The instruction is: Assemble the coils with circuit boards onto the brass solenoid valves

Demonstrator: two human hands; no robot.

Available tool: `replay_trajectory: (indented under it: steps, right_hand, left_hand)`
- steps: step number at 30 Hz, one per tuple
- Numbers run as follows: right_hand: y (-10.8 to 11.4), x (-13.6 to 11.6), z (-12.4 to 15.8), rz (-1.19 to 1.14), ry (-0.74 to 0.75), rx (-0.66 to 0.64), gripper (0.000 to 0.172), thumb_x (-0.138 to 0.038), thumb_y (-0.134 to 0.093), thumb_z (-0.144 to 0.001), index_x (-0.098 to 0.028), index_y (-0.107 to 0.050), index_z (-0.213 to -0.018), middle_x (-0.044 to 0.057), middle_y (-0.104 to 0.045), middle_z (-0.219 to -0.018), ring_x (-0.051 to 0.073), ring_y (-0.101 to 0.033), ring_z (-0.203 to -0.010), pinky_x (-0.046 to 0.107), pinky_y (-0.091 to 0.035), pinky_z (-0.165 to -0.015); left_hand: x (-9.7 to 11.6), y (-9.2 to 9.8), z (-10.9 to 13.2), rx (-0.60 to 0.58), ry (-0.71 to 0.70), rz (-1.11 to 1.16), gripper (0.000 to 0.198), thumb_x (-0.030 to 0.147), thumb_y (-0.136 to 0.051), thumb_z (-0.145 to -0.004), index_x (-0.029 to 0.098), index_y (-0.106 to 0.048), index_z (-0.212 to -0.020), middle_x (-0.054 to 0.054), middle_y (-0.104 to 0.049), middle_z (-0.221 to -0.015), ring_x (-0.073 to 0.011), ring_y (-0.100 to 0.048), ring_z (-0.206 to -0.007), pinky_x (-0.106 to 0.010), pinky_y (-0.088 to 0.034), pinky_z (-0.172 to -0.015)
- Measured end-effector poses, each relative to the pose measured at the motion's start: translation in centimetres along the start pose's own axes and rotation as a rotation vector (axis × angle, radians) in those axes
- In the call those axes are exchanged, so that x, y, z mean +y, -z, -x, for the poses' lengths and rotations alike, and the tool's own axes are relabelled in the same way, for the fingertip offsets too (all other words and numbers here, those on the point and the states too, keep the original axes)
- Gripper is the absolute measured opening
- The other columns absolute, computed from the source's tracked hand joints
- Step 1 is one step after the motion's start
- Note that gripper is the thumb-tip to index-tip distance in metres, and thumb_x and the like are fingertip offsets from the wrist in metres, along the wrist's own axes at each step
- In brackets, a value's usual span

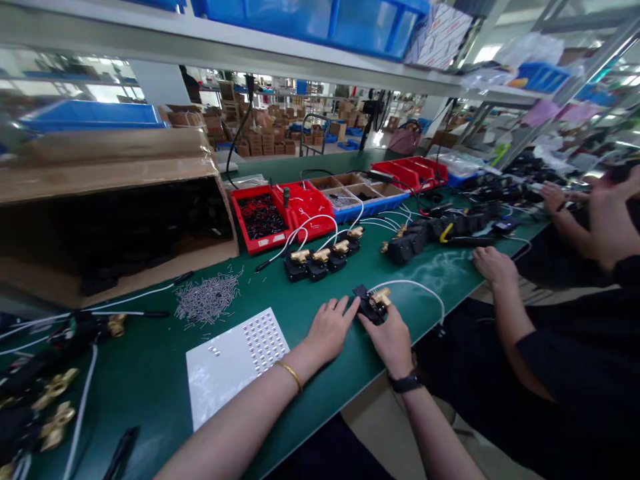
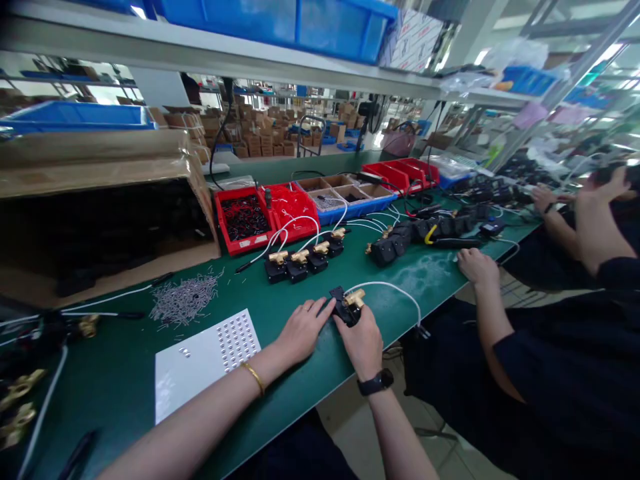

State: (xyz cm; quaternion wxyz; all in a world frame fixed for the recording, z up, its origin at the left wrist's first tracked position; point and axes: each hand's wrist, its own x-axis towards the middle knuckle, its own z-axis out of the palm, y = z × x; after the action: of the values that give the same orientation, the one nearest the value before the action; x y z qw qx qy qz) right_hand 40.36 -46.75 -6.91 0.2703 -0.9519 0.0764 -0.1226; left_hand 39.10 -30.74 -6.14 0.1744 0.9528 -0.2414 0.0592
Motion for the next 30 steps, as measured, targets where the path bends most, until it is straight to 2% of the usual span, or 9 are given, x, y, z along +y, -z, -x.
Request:
replay_trajectory:
  steps: [3,6,8,10,12,15,19,25,30]
  right_hand:
    - [0.4,0.0,0.4,0.002,0.047,-0.034,0.050,-0.047,-0.055,-0.072,-0.015,-0.051,-0.110,0.012,-0.063,-0.100,0.028,-0.062,-0.087,0.032,-0.045,-0.069]
    - [0.6,0.0,0.2,0.038,0.003,-0.051,0.060,-0.047,-0.055,-0.073,-0.014,-0.043,-0.122,0.012,-0.063,-0.100,0.028,-0.062,-0.085,0.032,-0.045,-0.067]
    - [0.6,0.0,-0.6,0.069,-0.024,-0.052,0.073,-0.048,-0.055,-0.074,-0.015,-0.028,-0.133,0.012,-0.063,-0.100,0.027,-0.063,-0.081,0.032,-0.045,-0.064]
    - [0.5,0.1,-2.0,0.106,-0.012,-0.052,0.083,-0.047,-0.056,-0.074,-0.018,-0.014,-0.139,0.011,-0.063,-0.103,0.027,-0.064,-0.080,0.032,-0.045,-0.063]
    - [0.3,0.2,-4.2,0.144,0.007,-0.062,0.081,-0.046,-0.056,-0.075,-0.019,-0.014,-0.139,0.011,-0.062,-0.105,0.027,-0.063,-0.083,0.032,-0.045,-0.064]
    - [-0.4,0.2,-8.1,0.166,-0.037,-0.070,0.065,-0.045,-0.054,-0.077,-0.018,-0.030,-0.131,0.012,-0.061,-0.105,0.028,-0.061,-0.091,0.032,-0.045,-0.071]
    - [-1.7,-0.2,-13.0,0.132,-0.118,-0.025,0.055,-0.044,-0.053,-0.077,-0.013,-0.038,-0.120,0.017,-0.059,-0.105,0.030,-0.060,-0.094,0.035,-0.045,-0.075]
    - [-3.8,-1.0,-17.7,0.009,-0.151,-0.007,0.057,-0.039,-0.057,-0.076,-0.011,-0.038,-0.122,0.020,-0.058,-0.108,0.032,-0.058,-0.098,0.040,-0.044,-0.078]
    - [-5.0,-1.5,-19.6,-0.192,-0.054,-0.091,0.060,-0.029,-0.066,-0.069,-0.016,-0.043,-0.124,0.013,-0.061,-0.109,0.028,-0.058,-0.101,0.037,-0.043,-0.084]
  left_hand:
    - [0.3,-0.7,-0.6,0.052,0.033,0.073,0.059,0.006,-0.038,-0.078,0.020,-0.028,-0.134,-0.009,-0.052,-0.115,-0.0203,-0.048,-0.102,-0.033,-0.044,-0.087]
    - [0.4,-0.5,-0.8,0.111,0.091,0.101,0.049,0.011,-0.039,-0.080,0.015,-0.034,-0.129,-0.011,-0.050,-0.117,-0.0203,-0.046,-0.108,-0.035,-0.042,-0.094]
    - [-0.1,0.5,-1.0,0.215,0.172,0.077,0.044,0.013,-0.039,-0.082,0.012,-0.038,-0.126,-0.013,-0.046,-0.123,-0.0222,-0.040,-0.116,-0.038,-0.038,-0.099]
    - [-1.2,2.1,-1.7,0.367,0.268,-0.001,0.043,0.013,-0.041,-0.082,0.013,-0.039,-0.125,-0.014,-0.041,-0.128,-0.0257,-0.034,-0.122,-0.045,-0.034,-0.101]
    - [-2.7,4.0,-2.7,0.462,0.336,-0.120,0.050,0.016,-0.048,-0.080,0.019,-0.037,-0.129,-0.014,-0.034,-0.135,-0.0308,-0.027,-0.127,-0.052,-0.030,-0.102]
    - [-4.8,5.6,-4.2,0.390,0.360,-0.255,0.069,0.025,-0.062,-0.074,0.029,-0.029,-0.135,-0.011,-0.023,-0.143,-0.0377,-0.021,-0.129,-0.059,-0.030,-0.098]
    - [-6.4,5.1,-4.9,0.261,0.357,-0.344,0.083,0.026,-0.071,-0.066,0.031,-0.026,-0.136,-0.012,-0.034,-0.137,-0.0360,-0.031,-0.123,-0.052,-0.039,-0.092]
    - [-6.8,3.5,-4.7,0.291,0.341,-0.422,0.083,0.021,-0.070,-0.067,0.028,-0.025,-0.136,-0.010,-0.041,-0.130,-0.0313,-0.037,-0.118,-0.041,-0.045,-0.088]
    - [-7.1,3.2,-5.1,0.319,0.350,-0.470,0.080,0.018,-0.070,-0.066,0.025,-0.030,-0.135,-0.009,-0.045,-0.125,-0.0294,-0.041,-0.112,-0.037,-0.048,-0.085]
